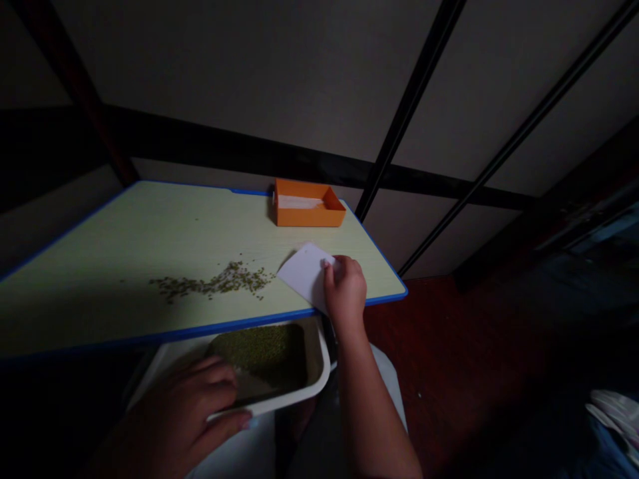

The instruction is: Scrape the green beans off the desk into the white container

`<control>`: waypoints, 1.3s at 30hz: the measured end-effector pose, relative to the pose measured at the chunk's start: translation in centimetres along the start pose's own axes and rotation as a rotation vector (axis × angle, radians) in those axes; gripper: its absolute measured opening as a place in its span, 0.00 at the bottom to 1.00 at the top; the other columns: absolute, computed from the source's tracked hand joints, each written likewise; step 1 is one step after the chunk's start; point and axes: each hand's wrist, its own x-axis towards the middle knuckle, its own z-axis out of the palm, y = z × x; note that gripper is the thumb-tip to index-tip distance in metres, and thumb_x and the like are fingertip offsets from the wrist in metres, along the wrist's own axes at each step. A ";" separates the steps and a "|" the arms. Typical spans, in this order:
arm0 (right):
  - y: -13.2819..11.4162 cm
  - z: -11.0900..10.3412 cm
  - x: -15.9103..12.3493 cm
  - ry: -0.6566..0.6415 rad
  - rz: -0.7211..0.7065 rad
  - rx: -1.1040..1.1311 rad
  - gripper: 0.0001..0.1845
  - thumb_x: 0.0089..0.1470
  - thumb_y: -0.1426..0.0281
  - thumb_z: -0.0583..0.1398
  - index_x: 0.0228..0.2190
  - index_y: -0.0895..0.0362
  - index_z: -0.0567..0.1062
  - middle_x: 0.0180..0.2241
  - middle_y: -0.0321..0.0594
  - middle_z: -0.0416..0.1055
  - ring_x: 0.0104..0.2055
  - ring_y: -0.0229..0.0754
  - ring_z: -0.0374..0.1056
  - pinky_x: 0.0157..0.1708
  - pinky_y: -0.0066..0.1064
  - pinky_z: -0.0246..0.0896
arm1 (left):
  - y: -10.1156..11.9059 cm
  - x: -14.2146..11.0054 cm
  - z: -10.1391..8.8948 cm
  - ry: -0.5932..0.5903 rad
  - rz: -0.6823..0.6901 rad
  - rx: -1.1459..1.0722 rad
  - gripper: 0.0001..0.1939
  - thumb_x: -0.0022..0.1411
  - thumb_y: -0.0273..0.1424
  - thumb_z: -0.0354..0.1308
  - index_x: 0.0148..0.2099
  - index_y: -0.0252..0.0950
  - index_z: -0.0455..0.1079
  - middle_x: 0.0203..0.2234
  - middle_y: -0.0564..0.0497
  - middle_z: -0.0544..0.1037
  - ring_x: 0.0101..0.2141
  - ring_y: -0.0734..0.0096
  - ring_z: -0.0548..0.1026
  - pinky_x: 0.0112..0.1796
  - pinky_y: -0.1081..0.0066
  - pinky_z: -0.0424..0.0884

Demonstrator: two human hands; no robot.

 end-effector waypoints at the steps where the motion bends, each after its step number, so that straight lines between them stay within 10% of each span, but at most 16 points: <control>1: 0.0 0.0 0.0 -0.001 0.000 0.004 0.19 0.55 0.55 0.57 0.36 0.58 0.78 0.37 0.54 0.80 0.40 0.56 0.74 0.44 0.46 0.67 | 0.2 0.0 -0.2 -0.030 -0.023 0.008 0.12 0.67 0.44 0.63 0.36 0.43 0.80 0.36 0.51 0.80 0.45 0.57 0.76 0.46 0.59 0.66; 39: -0.2 0.9 0.4 0.020 -0.040 -0.033 0.15 0.58 0.59 0.58 0.38 0.56 0.78 0.37 0.51 0.79 0.41 0.54 0.73 0.44 0.44 0.67 | 0.9 0.3 -0.9 -0.168 -0.088 0.045 0.14 0.70 0.44 0.59 0.42 0.40 0.79 0.43 0.48 0.80 0.51 0.51 0.73 0.52 0.52 0.64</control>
